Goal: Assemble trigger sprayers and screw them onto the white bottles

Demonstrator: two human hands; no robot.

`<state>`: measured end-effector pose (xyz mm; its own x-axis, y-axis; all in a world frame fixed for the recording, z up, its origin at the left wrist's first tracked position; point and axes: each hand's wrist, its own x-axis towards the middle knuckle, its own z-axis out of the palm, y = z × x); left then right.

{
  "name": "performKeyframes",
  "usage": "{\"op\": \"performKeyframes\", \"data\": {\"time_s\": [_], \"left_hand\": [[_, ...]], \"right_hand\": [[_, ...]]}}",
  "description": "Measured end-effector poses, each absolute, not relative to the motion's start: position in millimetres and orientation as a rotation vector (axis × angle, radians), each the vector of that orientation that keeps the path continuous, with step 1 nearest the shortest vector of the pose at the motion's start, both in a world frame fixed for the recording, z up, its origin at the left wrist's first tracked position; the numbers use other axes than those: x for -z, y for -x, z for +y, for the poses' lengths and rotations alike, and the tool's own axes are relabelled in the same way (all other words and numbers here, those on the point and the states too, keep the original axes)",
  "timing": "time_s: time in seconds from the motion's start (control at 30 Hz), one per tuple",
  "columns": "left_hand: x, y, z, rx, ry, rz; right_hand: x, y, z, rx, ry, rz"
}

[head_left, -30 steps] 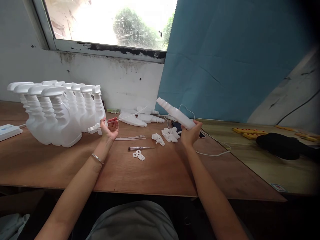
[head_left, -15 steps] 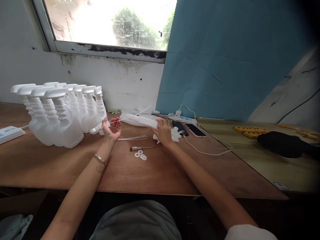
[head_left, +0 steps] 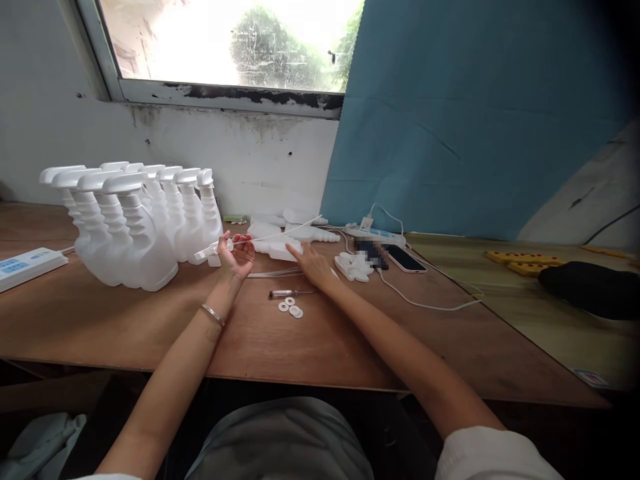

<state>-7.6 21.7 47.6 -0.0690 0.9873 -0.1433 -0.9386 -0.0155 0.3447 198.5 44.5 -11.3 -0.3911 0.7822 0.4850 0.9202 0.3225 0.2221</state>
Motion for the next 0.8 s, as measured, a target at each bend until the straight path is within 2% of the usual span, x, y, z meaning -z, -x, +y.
{"op": "performKeyframes", "data": {"time_s": [0.5, 0.7, 0.8], "left_hand": [[-48, 4, 25, -1.549, -0.242, 0.507], [-38, -16, 12, -1.331, -0.56, 0.523], [-28, -32, 2, -1.098, -0.789, 0.452]], "right_hand": [[4, -183, 30, 0.563, 1.382, -2.288], [-4, -188, -14, -0.02, 1.038, -2.073], [-3, -187, -31, -0.134, 0.872, -1.981]]}}
